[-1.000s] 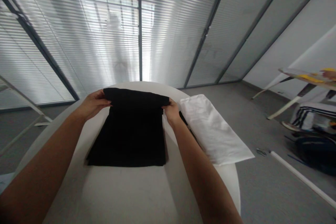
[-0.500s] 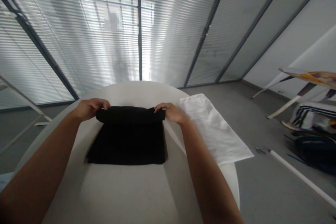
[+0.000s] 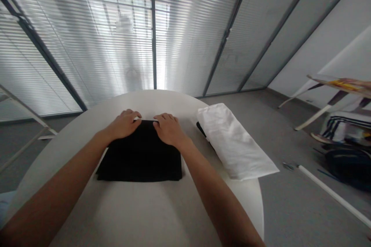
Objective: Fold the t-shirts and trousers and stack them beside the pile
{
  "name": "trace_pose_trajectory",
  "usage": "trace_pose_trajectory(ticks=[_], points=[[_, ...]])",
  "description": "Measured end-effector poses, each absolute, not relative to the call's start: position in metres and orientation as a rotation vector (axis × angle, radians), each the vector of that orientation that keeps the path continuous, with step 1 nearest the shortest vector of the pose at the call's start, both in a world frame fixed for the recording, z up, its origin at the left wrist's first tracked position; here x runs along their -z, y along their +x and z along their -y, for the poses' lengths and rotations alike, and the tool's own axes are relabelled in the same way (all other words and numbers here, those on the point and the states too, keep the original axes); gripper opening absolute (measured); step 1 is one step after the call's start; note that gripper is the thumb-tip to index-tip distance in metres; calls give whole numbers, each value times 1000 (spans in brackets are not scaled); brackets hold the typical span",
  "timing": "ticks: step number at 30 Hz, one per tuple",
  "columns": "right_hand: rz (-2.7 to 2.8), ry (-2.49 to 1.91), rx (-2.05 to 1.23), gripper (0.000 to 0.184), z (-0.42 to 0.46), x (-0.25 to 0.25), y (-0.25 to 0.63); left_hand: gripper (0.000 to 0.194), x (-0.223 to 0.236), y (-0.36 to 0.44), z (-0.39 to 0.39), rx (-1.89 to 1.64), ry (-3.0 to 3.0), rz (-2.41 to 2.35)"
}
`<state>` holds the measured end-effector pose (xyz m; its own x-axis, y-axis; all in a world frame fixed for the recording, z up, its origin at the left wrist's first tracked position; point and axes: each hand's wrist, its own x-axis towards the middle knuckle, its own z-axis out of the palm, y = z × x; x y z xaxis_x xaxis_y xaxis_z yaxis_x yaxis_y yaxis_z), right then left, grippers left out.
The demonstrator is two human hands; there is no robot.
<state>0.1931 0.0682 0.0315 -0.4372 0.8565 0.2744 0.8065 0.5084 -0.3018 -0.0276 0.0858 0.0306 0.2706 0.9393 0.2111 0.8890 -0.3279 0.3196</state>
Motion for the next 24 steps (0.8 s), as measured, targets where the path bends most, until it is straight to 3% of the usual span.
trace_pose_trajectory(ticks=[6, 11, 24], points=[[2434, -1523, -51, 52, -67, 14, 182, 49, 2, 7, -70, -423, 2542, -1761], [2416, -1531, -68, 57, -80, 20, 195, 53, 6, 0, -76, -455, 2537, -1804], [2270, -1637, -138, 46, -100, 31, 232, 60, 6, -48, -100, -449, 2162, -1800]])
